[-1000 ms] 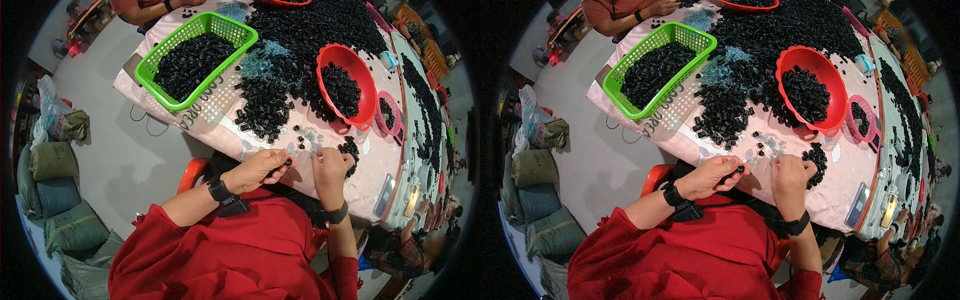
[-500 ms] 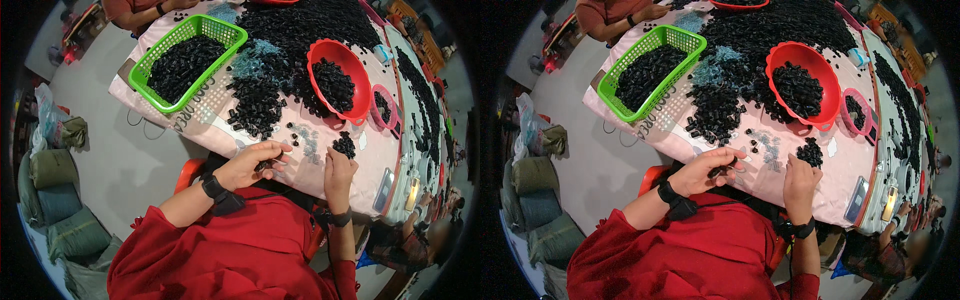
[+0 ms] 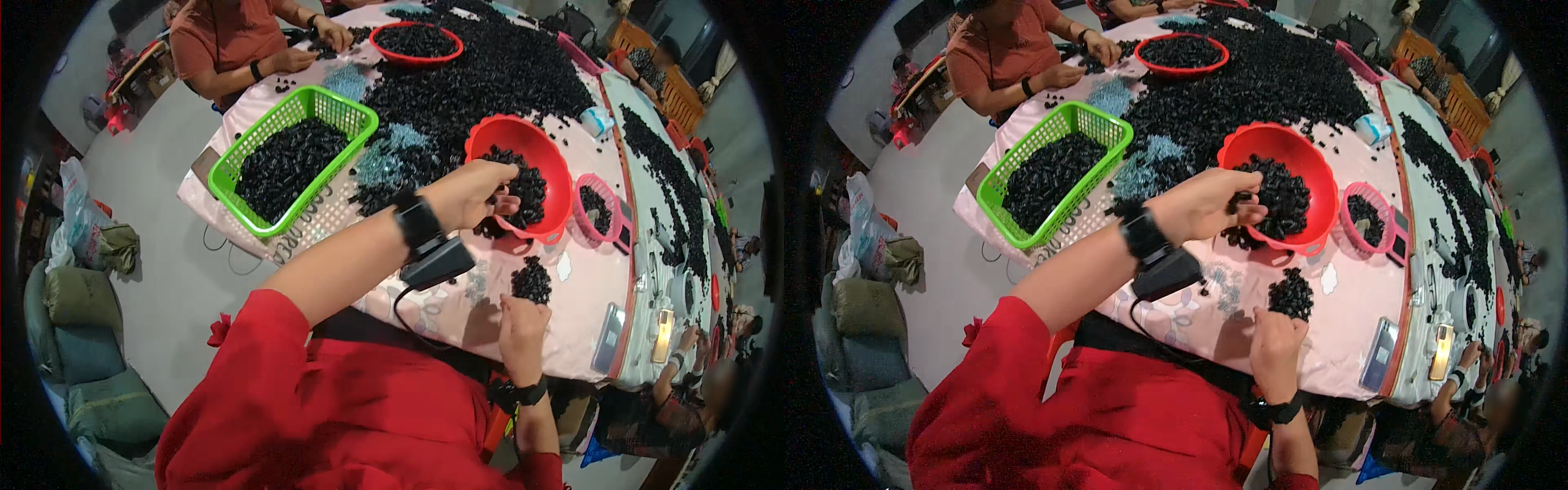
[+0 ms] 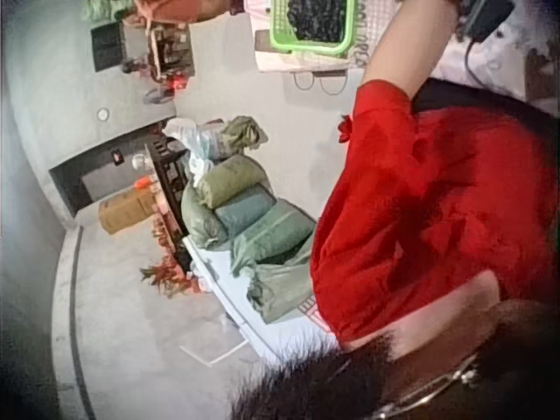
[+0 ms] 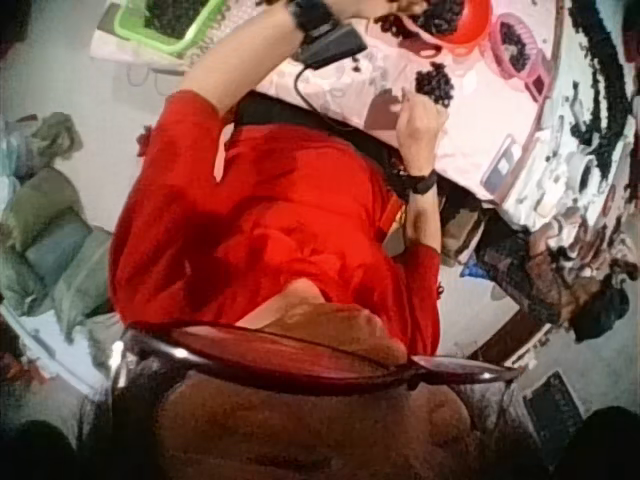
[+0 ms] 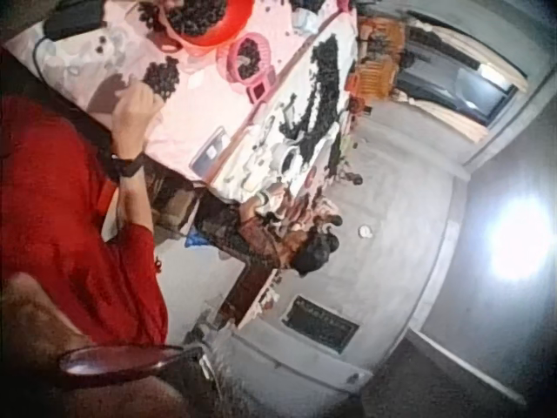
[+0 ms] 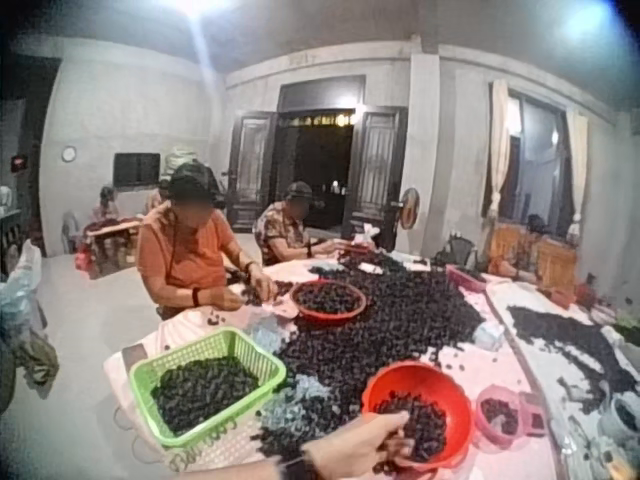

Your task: The person inserts small metal pins into black plastic pieces by hand and places the assembled components into a red bowl. They then gather a handful of the plastic pieces from the table and drop them into a green basket.

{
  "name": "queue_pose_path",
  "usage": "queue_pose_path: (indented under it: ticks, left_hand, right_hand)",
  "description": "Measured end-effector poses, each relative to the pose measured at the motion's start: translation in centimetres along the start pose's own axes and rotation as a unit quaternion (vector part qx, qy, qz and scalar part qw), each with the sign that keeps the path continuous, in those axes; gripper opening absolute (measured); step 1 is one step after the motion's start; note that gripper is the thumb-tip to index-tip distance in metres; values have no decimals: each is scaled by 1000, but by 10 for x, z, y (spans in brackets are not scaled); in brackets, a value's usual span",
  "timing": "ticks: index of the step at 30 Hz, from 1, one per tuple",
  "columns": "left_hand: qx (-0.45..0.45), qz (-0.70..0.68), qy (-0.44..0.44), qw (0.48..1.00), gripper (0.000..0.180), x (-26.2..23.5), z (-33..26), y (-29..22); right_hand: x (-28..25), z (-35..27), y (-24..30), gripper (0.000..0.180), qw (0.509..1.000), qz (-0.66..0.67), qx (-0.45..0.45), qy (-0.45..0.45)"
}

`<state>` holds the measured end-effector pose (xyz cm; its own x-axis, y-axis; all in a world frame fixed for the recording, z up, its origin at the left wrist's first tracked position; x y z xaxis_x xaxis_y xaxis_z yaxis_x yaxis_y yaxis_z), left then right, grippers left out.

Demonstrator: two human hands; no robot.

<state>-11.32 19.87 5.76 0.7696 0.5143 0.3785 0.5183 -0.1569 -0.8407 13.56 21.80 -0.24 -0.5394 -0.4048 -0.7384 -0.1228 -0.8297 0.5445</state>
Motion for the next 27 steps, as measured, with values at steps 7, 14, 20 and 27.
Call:
queue_pose_path:
  ticks: [7, 14, 20, 27]
  left_hand:
    - [1, 141, 12, 990, 67, 5, 29, -23]
    - [95, 220, -27, 971, 41, -41, -51, 0]
    - [123, 419, -184, 881, 33, -83, -87, 50]
    - [334, 696, -289, 566, 17, -70, -96, 94]
  right_hand:
    - [-6, -1, 1, 26, 1000, -8, 10, 3]
    - [-1, 0, 3, 19, 999, -13, -33, -11]
    - [1, -1, 5, 18, 1000, 9, -14, 2]
    - [3, 0, 8, 19, 1000, 4, -29, 6]
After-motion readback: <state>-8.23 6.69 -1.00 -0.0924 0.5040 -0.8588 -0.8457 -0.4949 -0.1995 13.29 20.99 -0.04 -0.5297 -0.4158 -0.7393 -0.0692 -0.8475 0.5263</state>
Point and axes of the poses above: each hand's wrist, its own z-axis towards the middle knuckle, its own x-axis out of the palm, y = z × x, the point moved 3 cm from there along z, towards the middle knuckle, and after that the axes turned 13 degrees about z, right-handed, at the moved point
